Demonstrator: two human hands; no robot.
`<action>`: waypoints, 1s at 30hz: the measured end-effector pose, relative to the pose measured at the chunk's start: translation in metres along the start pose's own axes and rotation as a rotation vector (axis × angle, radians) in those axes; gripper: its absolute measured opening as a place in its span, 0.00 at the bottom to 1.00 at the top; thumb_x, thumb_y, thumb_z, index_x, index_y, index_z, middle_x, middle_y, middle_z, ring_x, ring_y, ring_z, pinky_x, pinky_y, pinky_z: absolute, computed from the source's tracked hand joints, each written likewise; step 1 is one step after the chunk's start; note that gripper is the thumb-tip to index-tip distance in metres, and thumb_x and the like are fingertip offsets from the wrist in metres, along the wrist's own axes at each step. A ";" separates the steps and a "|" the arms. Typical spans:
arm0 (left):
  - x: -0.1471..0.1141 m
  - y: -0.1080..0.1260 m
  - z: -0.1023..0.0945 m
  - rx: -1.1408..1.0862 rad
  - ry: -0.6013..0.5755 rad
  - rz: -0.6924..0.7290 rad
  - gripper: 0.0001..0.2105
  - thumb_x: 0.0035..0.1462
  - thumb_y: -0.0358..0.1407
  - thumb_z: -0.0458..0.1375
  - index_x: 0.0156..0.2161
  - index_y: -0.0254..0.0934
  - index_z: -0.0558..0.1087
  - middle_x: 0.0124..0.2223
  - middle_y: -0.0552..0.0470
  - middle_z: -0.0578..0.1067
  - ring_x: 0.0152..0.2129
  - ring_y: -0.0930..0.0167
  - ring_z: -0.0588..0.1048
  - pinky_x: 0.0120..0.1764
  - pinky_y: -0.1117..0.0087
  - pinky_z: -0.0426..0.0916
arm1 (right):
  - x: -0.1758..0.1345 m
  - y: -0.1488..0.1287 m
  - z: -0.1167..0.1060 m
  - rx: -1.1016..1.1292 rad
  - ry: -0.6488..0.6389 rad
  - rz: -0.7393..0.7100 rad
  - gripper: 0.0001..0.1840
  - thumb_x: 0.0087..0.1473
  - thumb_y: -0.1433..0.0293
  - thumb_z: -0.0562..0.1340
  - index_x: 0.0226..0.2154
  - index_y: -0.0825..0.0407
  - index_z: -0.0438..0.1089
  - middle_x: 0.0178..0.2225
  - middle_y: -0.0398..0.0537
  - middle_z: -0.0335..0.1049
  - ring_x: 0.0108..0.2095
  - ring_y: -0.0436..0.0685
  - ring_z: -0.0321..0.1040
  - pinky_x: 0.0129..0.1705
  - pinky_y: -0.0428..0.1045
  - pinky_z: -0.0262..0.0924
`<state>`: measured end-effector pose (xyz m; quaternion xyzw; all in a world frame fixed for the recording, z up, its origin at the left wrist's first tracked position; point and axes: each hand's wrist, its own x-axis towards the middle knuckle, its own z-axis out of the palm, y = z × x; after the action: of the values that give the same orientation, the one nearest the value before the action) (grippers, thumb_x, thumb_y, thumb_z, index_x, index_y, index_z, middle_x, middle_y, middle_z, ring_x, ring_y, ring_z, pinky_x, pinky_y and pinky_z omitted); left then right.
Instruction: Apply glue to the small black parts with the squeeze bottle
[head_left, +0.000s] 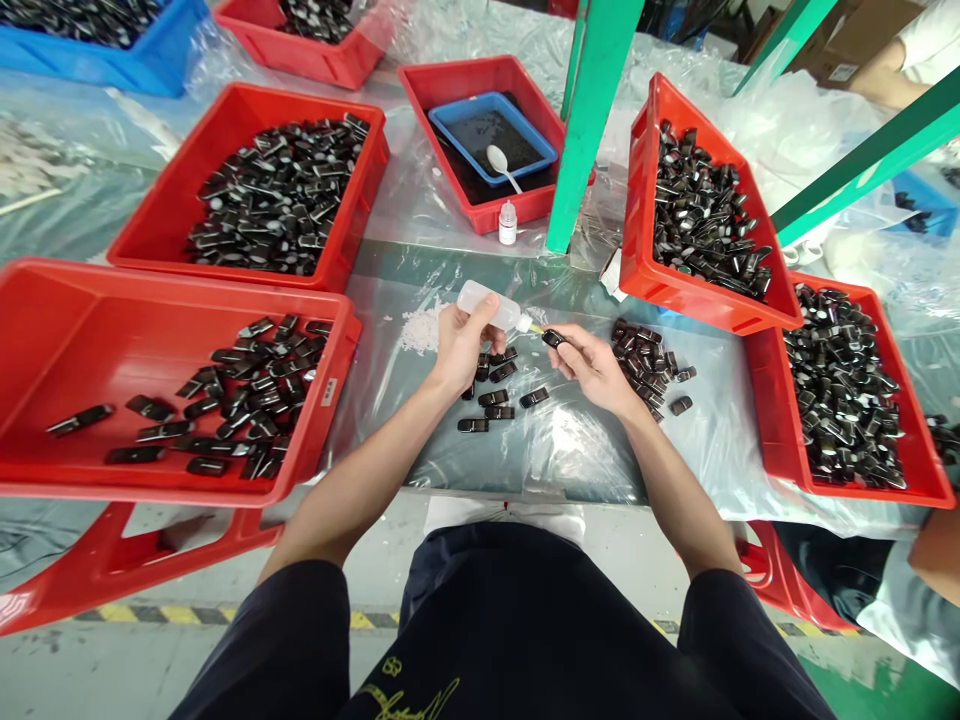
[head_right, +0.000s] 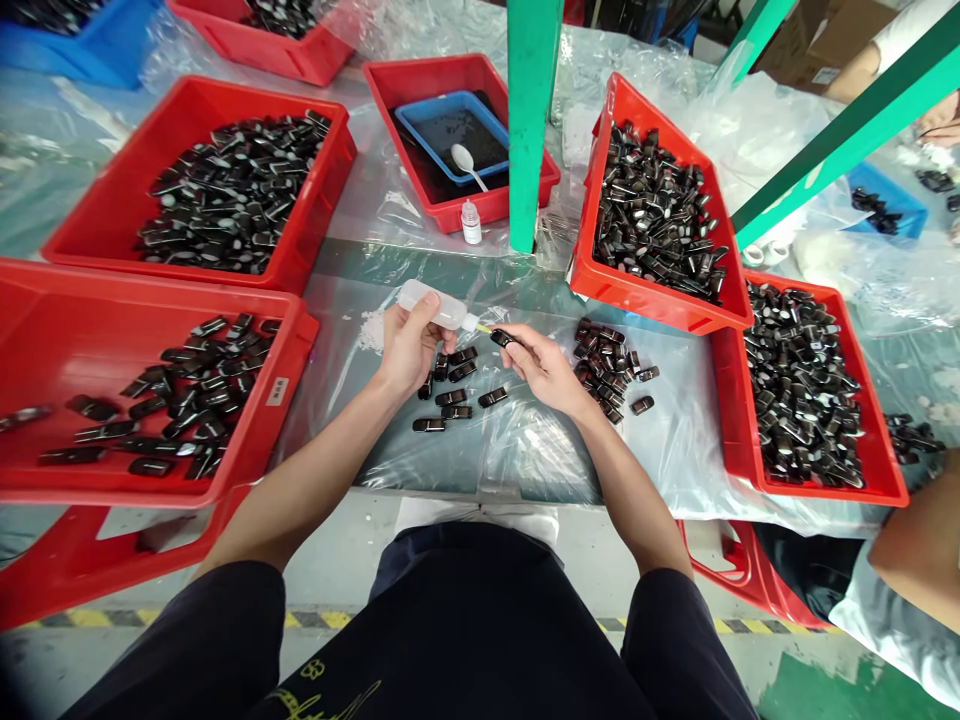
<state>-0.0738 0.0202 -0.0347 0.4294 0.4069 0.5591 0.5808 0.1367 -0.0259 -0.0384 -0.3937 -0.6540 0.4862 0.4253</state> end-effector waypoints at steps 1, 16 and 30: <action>0.000 0.000 0.000 0.004 0.001 -0.002 0.25 0.52 0.61 0.69 0.30 0.40 0.74 0.22 0.54 0.72 0.15 0.74 0.68 0.18 0.71 0.62 | 0.000 0.000 0.000 0.001 0.000 0.000 0.29 0.70 0.44 0.58 0.57 0.49 0.69 0.31 0.40 0.67 0.25 0.48 0.56 0.29 0.47 0.56; 0.001 0.001 0.001 -0.037 0.016 -0.042 0.24 0.52 0.60 0.69 0.30 0.40 0.74 0.20 0.54 0.71 0.14 0.74 0.68 0.18 0.71 0.60 | 0.001 0.002 0.001 0.053 0.029 0.014 0.29 0.68 0.44 0.61 0.56 0.49 0.68 0.32 0.41 0.72 0.23 0.47 0.57 0.28 0.47 0.58; 0.015 0.004 -0.006 -0.037 0.060 0.025 0.24 0.45 0.47 0.73 0.41 0.41 0.68 0.38 0.49 0.84 0.36 0.67 0.84 0.33 0.71 0.73 | 0.010 0.007 -0.009 0.145 0.205 0.055 0.31 0.59 0.40 0.67 0.45 0.48 0.64 0.31 0.42 0.76 0.23 0.47 0.60 0.25 0.45 0.56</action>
<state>-0.0797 0.0351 -0.0325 0.4066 0.4084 0.5863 0.5693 0.1426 -0.0119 -0.0416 -0.4273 -0.5592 0.5009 0.5038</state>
